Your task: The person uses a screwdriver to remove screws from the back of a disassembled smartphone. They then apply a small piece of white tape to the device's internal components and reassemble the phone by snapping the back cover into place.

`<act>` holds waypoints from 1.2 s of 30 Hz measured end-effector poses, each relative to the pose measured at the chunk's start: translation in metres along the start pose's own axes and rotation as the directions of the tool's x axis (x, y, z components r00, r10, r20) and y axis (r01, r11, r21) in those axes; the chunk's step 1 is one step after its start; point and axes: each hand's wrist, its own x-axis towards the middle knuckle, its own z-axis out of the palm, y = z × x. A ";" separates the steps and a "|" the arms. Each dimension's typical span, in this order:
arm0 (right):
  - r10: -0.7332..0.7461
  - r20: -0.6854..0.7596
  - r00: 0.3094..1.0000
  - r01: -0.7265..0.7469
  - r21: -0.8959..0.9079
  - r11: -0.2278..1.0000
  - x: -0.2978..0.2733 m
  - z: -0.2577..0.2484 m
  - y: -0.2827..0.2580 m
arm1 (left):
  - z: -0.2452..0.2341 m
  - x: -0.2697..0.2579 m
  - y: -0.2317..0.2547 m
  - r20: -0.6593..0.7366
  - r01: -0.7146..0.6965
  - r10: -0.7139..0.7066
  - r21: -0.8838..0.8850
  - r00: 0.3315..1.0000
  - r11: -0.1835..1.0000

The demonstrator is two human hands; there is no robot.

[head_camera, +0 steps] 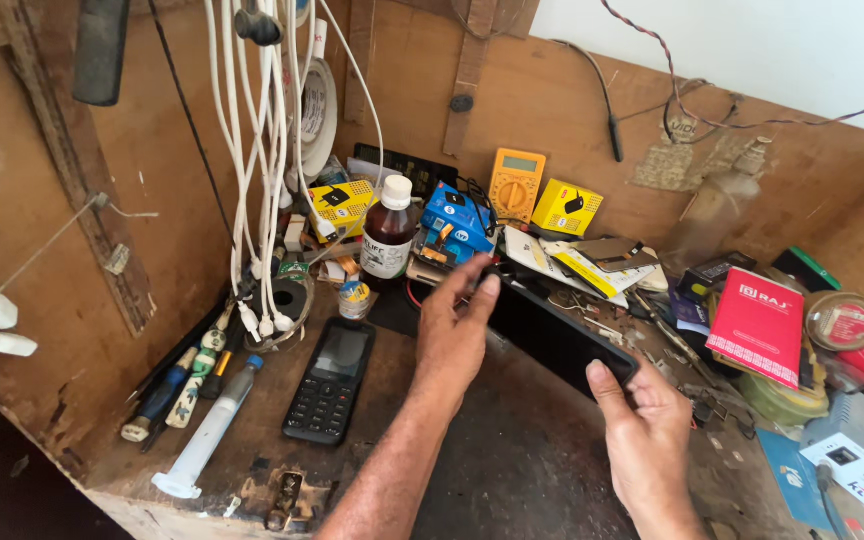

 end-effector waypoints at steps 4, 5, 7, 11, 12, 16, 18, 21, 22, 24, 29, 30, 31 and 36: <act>0.151 0.029 0.988 -0.154 0.196 0.968 -0.001 -0.006 0.007 | -0.007 0.004 0.002 0.101 0.050 -0.026 -0.239 0.995 0.970; 0.161 0.028 0.987 -0.163 0.198 0.967 -0.002 -0.008 0.006 | -0.008 0.005 0.003 0.099 0.087 -0.065 -0.240 0.993 0.967; 0.152 0.019 0.988 -0.152 0.179 0.972 -0.001 -0.010 0.004 | -0.011 0.006 0.005 0.095 0.163 -0.144 -0.241 0.985 0.957; 0.120 -0.012 0.993 -0.120 0.004 0.993 0.000 -0.003 -0.010 | -0.012 0.002 0.007 0.138 0.176 -0.146 -0.242 0.980 0.954; 0.123 -0.022 0.992 -0.124 -0.064 0.990 0.001 0.000 -0.016 | -0.012 0.001 0.007 0.143 0.179 -0.150 -0.223 0.978 0.958; -0.044 0.087 0.995 0.087 -0.583 0.808 0.009 0.005 -0.042 | -0.009 0.000 0.006 0.176 0.185 -0.151 -0.201 0.973 0.962; -0.059 0.117 0.991 0.119 -0.618 0.777 0.013 0.014 -0.053 | -0.008 -0.001 0.005 0.194 0.181 -0.141 -0.206 0.971 0.962; -0.001 0.133 0.991 0.100 -0.741 0.664 0.017 0.025 -0.071 | -0.008 -0.001 0.003 0.210 0.165 -0.122 -0.201 0.970 0.966; 0.002 0.124 0.992 0.094 -0.765 0.638 0.015 0.028 -0.076 | -0.009 -0.001 0.003 0.211 0.157 -0.114 -0.197 0.971 0.968; 0.004 0.111 0.994 0.087 -0.807 0.584 0.014 0.035 -0.082 | -0.010 -0.001 0.004 0.217 0.176 -0.130 -0.210 0.968 0.962; -0.172 0.181 0.968 0.247 -0.801 0.546 0.007 0.038 -0.083 | -0.010 0.000 0.005 0.272 0.153 -0.082 -0.252 0.959 0.955; -0.175 0.180 0.968 0.247 -0.803 0.542 0.007 0.037 -0.083 | -0.009 0.000 0.006 0.280 0.162 -0.087 -0.256 0.956 0.953; -0.215 0.190 0.958 0.279 -0.791 0.545 0.005 0.037 -0.084 | -0.010 -0.001 0.007 0.285 0.172 -0.095 -0.258 0.954 0.951; -0.286 0.205 0.936 0.333 -0.779 0.531 0.002 0.033 -0.082 | -0.010 -0.001 0.001 0.290 0.177 -0.094 -0.274 0.952 0.945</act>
